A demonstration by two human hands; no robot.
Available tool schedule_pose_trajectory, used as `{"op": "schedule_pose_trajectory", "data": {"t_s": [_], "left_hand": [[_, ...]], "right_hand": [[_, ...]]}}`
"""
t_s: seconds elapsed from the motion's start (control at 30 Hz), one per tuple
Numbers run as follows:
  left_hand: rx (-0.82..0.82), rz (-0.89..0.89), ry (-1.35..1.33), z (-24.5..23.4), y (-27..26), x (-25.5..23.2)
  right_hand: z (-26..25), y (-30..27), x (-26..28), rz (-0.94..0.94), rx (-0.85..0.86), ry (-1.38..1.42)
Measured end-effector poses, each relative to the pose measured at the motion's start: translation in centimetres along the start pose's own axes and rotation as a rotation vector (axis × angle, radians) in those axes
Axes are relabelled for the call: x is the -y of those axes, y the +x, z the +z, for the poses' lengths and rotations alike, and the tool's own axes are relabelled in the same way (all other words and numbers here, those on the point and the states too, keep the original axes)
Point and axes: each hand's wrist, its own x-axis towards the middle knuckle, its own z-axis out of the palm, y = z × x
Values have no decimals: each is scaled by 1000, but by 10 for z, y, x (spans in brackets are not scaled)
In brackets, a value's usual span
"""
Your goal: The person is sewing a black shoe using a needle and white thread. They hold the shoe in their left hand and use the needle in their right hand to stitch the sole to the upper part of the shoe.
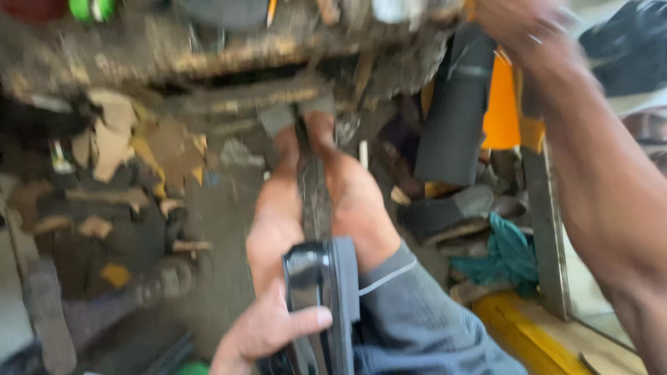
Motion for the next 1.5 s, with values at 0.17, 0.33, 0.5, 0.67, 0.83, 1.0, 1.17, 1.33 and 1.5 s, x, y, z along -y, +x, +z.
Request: {"op": "schedule_pose_trajectory", "data": {"t_s": [0.17,0.33,0.5,0.67,0.83,1.0,1.17,1.33,1.5], "left_hand": [[59,153,-95,-10,0,8],[93,94,-233,-6,3,3],[76,73,-227,-5,3,5],[71,62,-248,-3,2,1],[83,70,-229,-4,3,-3],[79,72,-222,-4,3,-3],[83,60,-200,-6,3,-1],[111,-23,-15,-11,2,-14],[134,-97,121,-18,5,-15]], "right_hand": [[9,-142,57,203,210,377],[40,-268,74,506,390,619],[57,-304,83,563,332,754],[58,-306,80,514,355,794],[58,-303,81,535,363,799],[60,-302,80,546,383,796],[63,-302,76,555,386,834],[55,-281,69,563,502,869],[38,-236,69,340,661,739]]}}
